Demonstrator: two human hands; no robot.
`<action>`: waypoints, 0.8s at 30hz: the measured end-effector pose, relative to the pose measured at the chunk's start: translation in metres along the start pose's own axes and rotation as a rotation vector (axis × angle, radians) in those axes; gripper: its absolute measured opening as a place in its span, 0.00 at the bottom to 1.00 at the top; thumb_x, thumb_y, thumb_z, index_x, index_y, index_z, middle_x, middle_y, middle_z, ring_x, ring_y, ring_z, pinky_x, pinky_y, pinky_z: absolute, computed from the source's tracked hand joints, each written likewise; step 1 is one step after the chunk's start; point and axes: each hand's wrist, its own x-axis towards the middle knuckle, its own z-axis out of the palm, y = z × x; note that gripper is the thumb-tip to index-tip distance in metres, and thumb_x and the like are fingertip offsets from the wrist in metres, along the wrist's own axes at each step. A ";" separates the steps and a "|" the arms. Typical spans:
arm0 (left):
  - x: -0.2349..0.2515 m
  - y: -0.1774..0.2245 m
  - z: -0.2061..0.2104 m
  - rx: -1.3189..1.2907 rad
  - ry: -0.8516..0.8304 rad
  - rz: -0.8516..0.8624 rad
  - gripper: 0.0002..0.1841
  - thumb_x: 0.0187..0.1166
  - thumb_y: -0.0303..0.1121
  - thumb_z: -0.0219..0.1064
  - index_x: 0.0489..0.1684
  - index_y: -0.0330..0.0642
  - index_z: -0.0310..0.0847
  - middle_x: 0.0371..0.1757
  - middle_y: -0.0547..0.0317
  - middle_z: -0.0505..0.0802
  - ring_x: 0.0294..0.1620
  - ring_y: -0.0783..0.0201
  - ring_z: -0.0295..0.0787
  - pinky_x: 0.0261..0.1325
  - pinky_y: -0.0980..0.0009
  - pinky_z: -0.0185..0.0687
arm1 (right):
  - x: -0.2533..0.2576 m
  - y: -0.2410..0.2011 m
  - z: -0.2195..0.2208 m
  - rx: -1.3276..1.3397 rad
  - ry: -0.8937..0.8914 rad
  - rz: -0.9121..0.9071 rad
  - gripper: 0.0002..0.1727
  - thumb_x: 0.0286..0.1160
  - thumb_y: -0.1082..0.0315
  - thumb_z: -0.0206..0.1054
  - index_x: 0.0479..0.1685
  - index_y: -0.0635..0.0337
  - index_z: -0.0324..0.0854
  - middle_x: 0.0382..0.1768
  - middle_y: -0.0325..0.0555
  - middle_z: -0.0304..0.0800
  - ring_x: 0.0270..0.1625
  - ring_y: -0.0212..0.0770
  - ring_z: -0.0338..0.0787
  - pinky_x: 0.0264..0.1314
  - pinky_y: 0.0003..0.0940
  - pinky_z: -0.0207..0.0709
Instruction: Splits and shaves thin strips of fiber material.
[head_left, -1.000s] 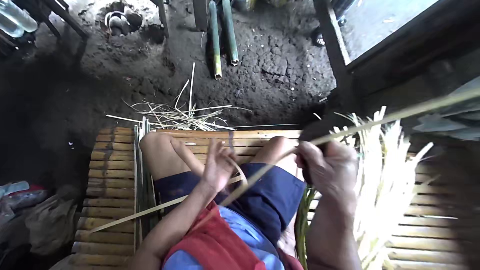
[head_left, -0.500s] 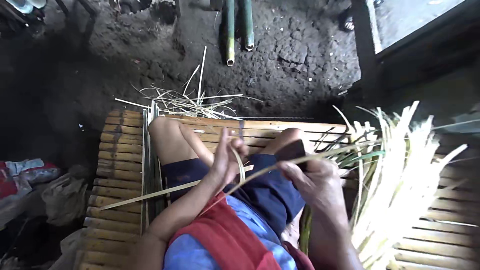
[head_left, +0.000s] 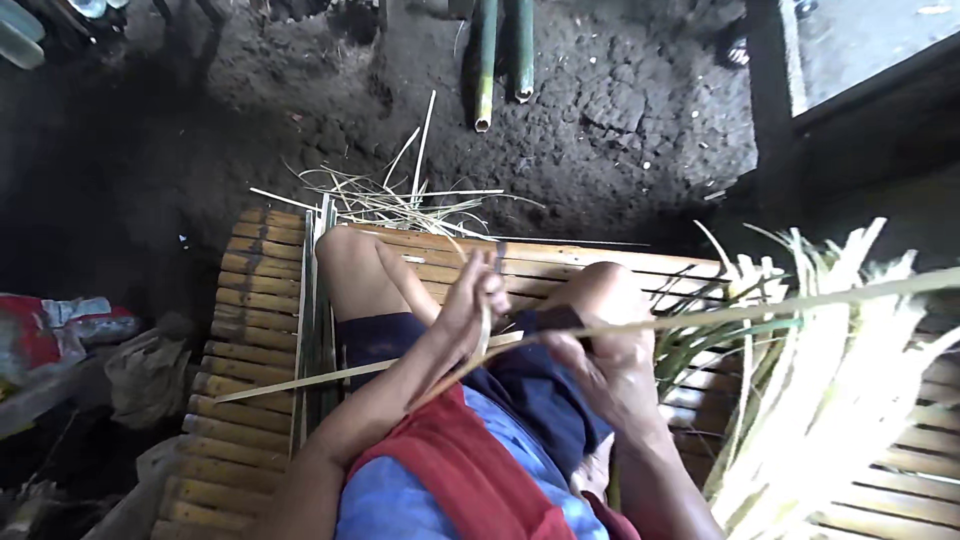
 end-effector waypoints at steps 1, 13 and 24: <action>-0.005 -0.002 0.006 0.119 -0.121 -0.046 0.21 0.96 0.47 0.32 0.60 0.49 0.70 0.18 0.77 0.76 0.18 0.80 0.74 0.29 0.83 0.76 | 0.005 0.006 0.002 -0.050 0.057 0.041 0.29 0.84 0.47 0.62 0.30 0.69 0.85 0.20 0.46 0.84 0.23 0.31 0.83 0.28 0.29 0.78; 0.033 0.011 0.007 -0.016 0.218 0.070 0.17 0.97 0.39 0.35 0.46 0.49 0.70 0.10 0.77 0.65 0.07 0.80 0.60 0.15 0.84 0.62 | -0.003 0.003 0.014 0.162 -0.045 0.069 0.25 0.85 0.49 0.62 0.33 0.64 0.87 0.24 0.34 0.87 0.28 0.15 0.82 0.35 0.14 0.78; 0.016 0.003 0.020 0.173 0.066 0.070 0.17 0.96 0.37 0.38 0.56 0.44 0.74 0.15 0.76 0.68 0.09 0.81 0.61 0.16 0.87 0.64 | 0.005 0.010 0.034 0.011 0.036 0.046 0.28 0.86 0.48 0.60 0.25 0.64 0.86 0.18 0.41 0.83 0.22 0.27 0.81 0.27 0.25 0.75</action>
